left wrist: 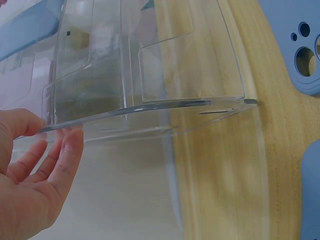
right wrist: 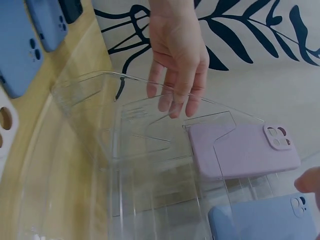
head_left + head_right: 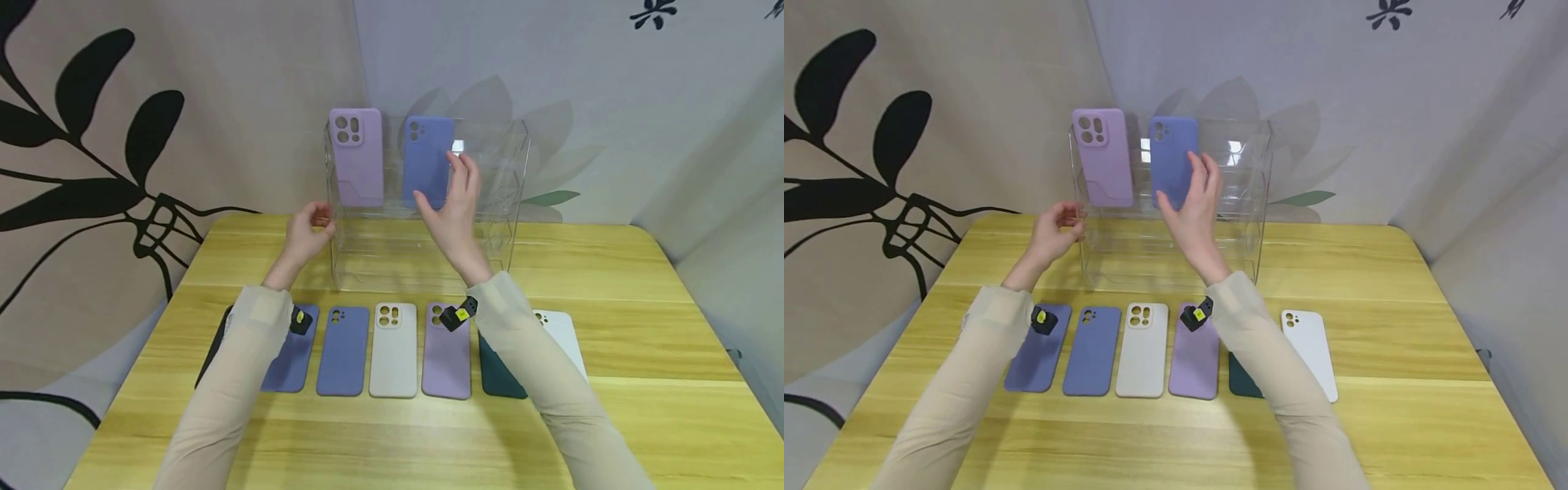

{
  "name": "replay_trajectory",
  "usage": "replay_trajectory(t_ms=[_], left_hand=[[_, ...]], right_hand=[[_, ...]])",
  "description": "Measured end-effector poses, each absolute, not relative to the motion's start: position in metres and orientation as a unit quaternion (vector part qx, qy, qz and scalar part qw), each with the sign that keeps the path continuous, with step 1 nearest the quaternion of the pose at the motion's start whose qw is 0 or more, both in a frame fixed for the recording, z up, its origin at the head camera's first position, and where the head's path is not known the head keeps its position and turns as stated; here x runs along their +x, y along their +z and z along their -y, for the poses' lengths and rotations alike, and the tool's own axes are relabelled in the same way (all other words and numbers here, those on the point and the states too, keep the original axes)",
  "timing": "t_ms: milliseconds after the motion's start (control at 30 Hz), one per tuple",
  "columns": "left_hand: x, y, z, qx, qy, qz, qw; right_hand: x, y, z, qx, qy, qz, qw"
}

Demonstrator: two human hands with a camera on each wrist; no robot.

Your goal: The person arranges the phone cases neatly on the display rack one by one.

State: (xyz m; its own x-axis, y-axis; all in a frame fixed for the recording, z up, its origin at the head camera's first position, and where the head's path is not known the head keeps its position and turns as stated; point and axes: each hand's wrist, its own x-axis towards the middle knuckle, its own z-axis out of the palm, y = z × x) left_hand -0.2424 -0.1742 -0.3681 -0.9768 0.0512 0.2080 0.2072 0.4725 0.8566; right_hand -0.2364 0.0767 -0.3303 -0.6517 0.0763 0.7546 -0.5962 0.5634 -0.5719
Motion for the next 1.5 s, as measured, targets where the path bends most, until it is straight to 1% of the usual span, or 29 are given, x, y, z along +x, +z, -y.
replay_trajectory(t_ms=[333,633,1000,1233,1500], left_hand=[[-0.243,-0.37,0.175,-0.081,-0.506,0.855,0.084],[-0.24,-0.368,0.175,-0.091,-0.522,0.841,0.106],[-0.242,-0.368,0.174,-0.071,-0.508,0.854,0.081],[-0.243,-0.368,0.174,-0.075,-0.507,0.854,0.084],[-0.244,-0.369,0.174,-0.074,-0.505,0.856,0.083]], right_hand=[[-0.219,-0.34,-0.086,0.178,0.445,0.79,0.381],[-0.199,-0.35,-0.101,0.19,0.458,0.793,0.354],[-0.175,-0.367,-0.127,0.194,0.456,0.793,0.355],[-0.16,-0.376,-0.146,0.187,0.442,0.802,0.355],[-0.14,-0.387,-0.172,0.166,0.424,0.826,0.331]])
